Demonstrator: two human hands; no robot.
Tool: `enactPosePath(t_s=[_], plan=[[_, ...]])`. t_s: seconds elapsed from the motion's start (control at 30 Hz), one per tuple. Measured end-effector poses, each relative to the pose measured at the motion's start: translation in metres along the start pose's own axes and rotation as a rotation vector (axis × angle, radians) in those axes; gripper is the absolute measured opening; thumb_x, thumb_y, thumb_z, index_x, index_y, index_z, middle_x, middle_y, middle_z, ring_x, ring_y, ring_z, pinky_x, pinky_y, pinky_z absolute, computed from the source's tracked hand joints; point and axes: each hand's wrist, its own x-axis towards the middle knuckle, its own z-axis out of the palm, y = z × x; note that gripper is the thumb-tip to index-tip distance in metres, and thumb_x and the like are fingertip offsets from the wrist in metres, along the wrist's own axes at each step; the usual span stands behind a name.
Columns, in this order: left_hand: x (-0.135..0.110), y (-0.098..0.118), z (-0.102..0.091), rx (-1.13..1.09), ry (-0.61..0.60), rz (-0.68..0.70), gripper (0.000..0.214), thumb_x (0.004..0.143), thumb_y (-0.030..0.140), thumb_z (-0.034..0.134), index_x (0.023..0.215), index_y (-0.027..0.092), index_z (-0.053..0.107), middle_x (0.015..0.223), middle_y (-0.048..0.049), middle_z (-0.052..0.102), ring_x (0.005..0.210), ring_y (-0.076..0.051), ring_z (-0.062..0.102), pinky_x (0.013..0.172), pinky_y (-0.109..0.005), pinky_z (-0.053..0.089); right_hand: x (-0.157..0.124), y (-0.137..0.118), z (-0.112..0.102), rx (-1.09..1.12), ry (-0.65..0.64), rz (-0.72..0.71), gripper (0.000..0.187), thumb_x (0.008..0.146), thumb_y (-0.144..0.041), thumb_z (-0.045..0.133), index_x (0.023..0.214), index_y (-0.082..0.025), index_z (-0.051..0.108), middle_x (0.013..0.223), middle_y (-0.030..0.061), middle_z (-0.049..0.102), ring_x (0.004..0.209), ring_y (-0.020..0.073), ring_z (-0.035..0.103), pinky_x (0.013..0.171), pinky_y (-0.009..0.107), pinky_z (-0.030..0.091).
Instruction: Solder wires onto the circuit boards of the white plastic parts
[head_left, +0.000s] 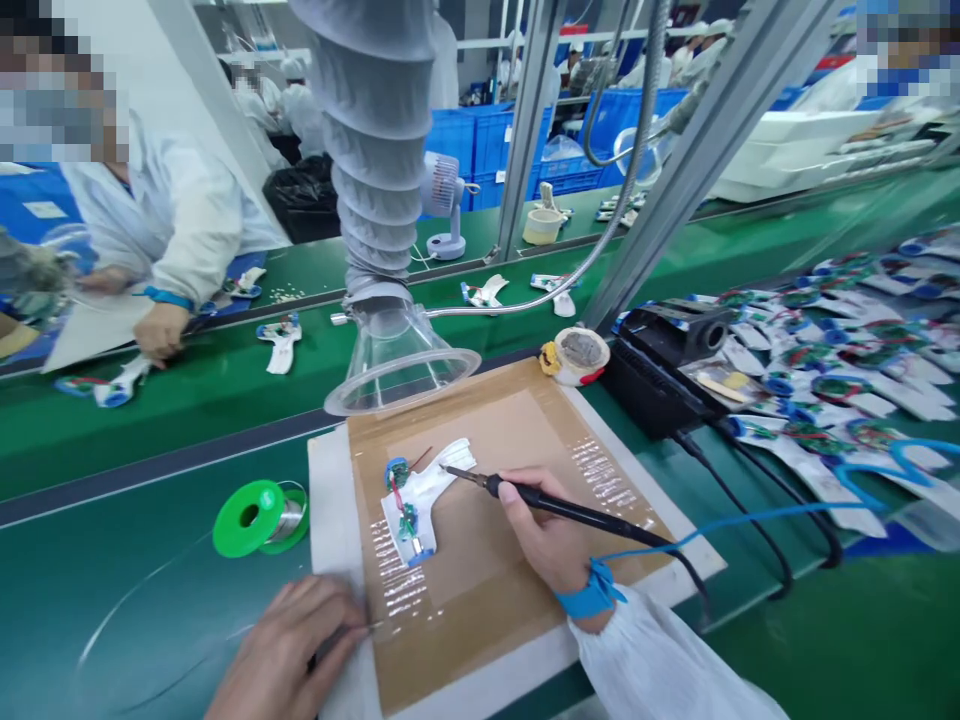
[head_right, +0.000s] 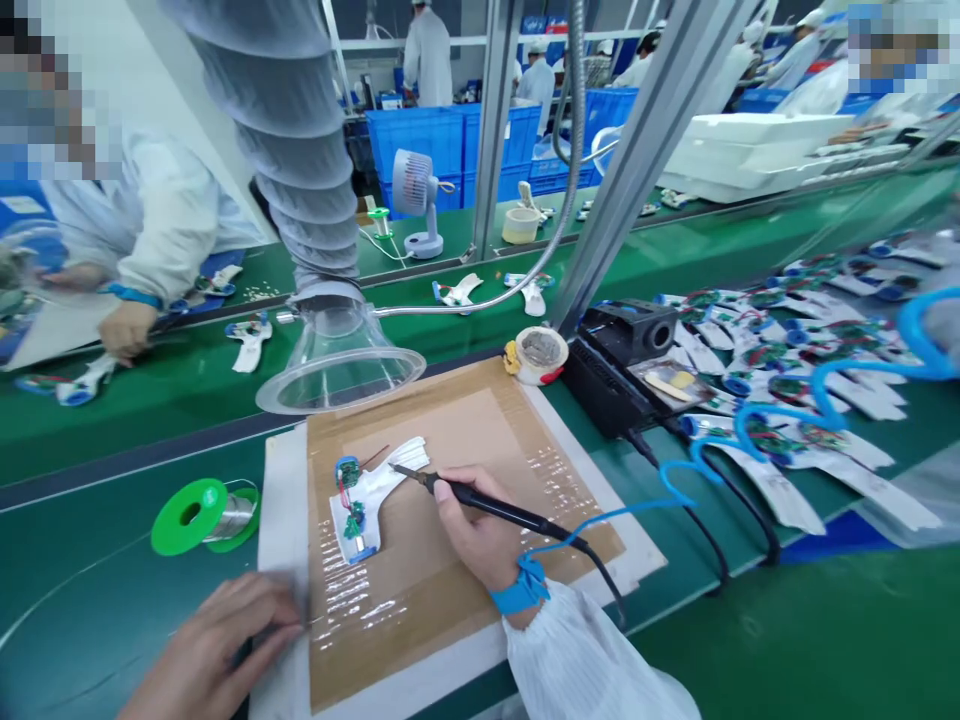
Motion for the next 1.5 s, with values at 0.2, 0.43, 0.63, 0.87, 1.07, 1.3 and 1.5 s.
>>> enactPosePath(t_s=[0.2,0.43,0.63,0.87,1.07,1.3,1.5], plan=[[0.017,0.021,-0.002,0.053,0.101,-0.055,0.016,0.096,0.026,0.057,0.082,0.026,0.065,0.075,0.0034,0.071,0.068,-0.015,0.067,0.064,-0.026,0.051,-0.004,0.008,-0.001,0.037,0.040,0.016,0.017,0.096,-0.038,0.061,0.096,-0.024,0.071,0.083,0.0035,0.077,0.068,0.0178,0.075,0.063,0.027,0.063],[0.043,0.023,-0.006,0.131,0.218,-0.138,0.028,0.090,0.038,0.067,0.117,0.028,0.066,0.116,-0.0034,0.074,0.104,-0.022,0.071,0.084,-0.032,0.058,-0.005,0.017,0.000,0.043,0.090,0.006,0.023,0.098,-0.041,0.060,0.109,-0.022,0.069,0.076,0.0032,0.076,0.065,0.0181,0.075,0.066,0.030,0.065],[0.129,0.035,0.014,0.274,0.323,-0.225,0.024,0.094,0.027,0.060,0.116,0.019,0.067,0.119,-0.0107,0.070,0.112,-0.031,0.063,0.096,-0.049,0.049,0.000,0.005,-0.001,0.072,0.071,-0.011,0.021,0.100,-0.035,0.058,0.115,-0.025,0.069,0.076,0.0005,0.079,0.067,0.0183,0.078,0.068,0.030,0.066],[0.134,0.021,0.023,0.045,0.272,-0.210,0.017,0.095,0.021,0.056,0.081,0.022,0.066,0.088,-0.0014,0.069,0.090,-0.022,0.063,0.085,-0.039,0.046,0.001,0.006,0.020,0.064,0.003,0.050,0.014,0.099,-0.028,0.060,0.111,-0.026,0.068,0.110,0.0057,0.079,0.093,0.0215,0.079,0.084,0.034,0.065],[0.133,0.011,0.028,-0.277,0.371,-0.151,0.013,0.092,0.028,0.059,0.086,0.023,0.068,0.090,-0.0017,0.071,0.090,-0.019,0.064,0.084,-0.034,0.046,-0.001,0.013,0.035,0.002,-0.147,0.035,0.026,0.097,-0.024,0.060,0.122,-0.027,0.063,0.120,0.0081,0.073,0.097,0.0212,0.076,0.091,0.039,0.062],[0.135,0.015,0.041,-0.461,0.432,-0.109,0.016,0.093,0.032,0.060,0.086,0.021,0.068,0.095,-0.0036,0.071,0.095,-0.017,0.066,0.084,-0.029,0.050,0.006,-0.006,0.037,0.061,0.001,0.061,0.016,0.095,-0.022,0.062,0.110,-0.026,0.064,0.100,0.0034,0.076,0.098,0.0201,0.074,0.096,0.039,0.058],[0.133,0.013,0.042,-0.414,0.477,-0.053,0.012,0.092,0.030,0.063,0.087,0.022,0.070,0.102,-0.0042,0.069,0.103,-0.019,0.065,0.091,-0.033,0.050,0.010,-0.012,0.051,0.204,-0.002,0.175,0.019,0.090,-0.022,0.065,0.109,-0.024,0.061,0.089,0.0011,0.074,0.087,0.0177,0.073,0.086,0.034,0.060]])
